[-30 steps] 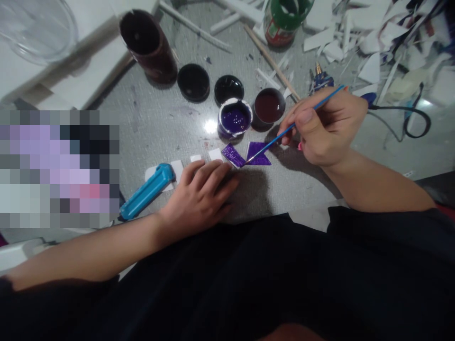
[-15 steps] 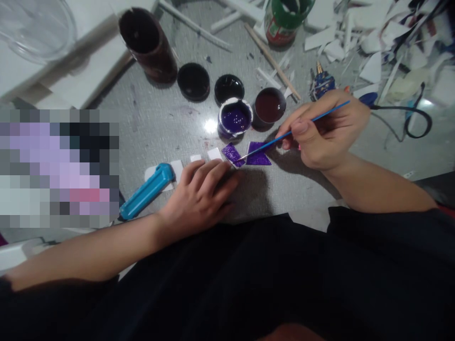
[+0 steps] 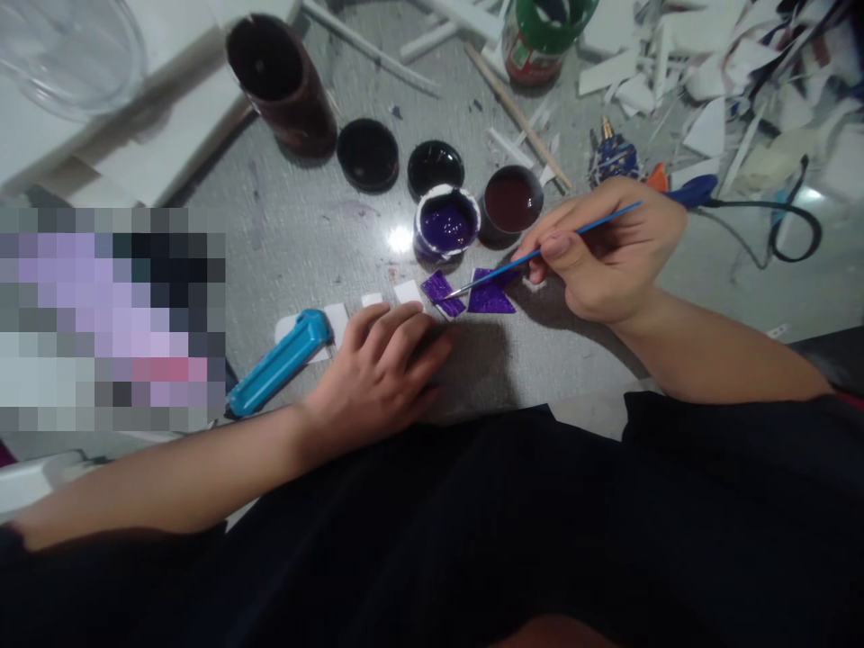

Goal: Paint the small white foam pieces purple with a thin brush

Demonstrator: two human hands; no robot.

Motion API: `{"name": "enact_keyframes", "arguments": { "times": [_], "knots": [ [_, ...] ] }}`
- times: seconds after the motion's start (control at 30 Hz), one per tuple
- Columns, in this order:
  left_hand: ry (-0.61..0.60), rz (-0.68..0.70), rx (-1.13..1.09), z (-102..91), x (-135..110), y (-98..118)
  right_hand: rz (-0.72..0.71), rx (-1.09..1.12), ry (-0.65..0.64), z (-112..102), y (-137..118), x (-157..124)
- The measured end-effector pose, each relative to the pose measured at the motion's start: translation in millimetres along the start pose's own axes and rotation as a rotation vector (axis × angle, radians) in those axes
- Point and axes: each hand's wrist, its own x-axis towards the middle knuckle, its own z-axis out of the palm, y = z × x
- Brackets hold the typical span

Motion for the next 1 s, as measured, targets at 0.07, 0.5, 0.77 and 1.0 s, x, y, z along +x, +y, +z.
{"name": "enact_keyframes", "arguments": {
  "times": [0.07, 0.5, 0.77, 1.0],
  "knots": [
    [-0.024, -0.013, -0.026, 0.1, -0.5, -0.1, 0.01, 0.014, -0.014, -0.5, -0.9, -0.2],
    [0.001, 0.012, -0.01, -1.9, 2.0, -0.6, 0.034, -0.017, -0.032, -5.0, 2.3, -2.0],
    [-0.008, 0.003, -0.005, -0.5, -0.2, -0.7, -0.018, -0.013, -0.029, -4.2, 0.3, 0.2],
    [-0.003, 0.006, -0.012, -0.3, 0.4, -1.1, -0.035, -0.046, -0.039, -8.0, 2.2, 0.7]
  ]
}}
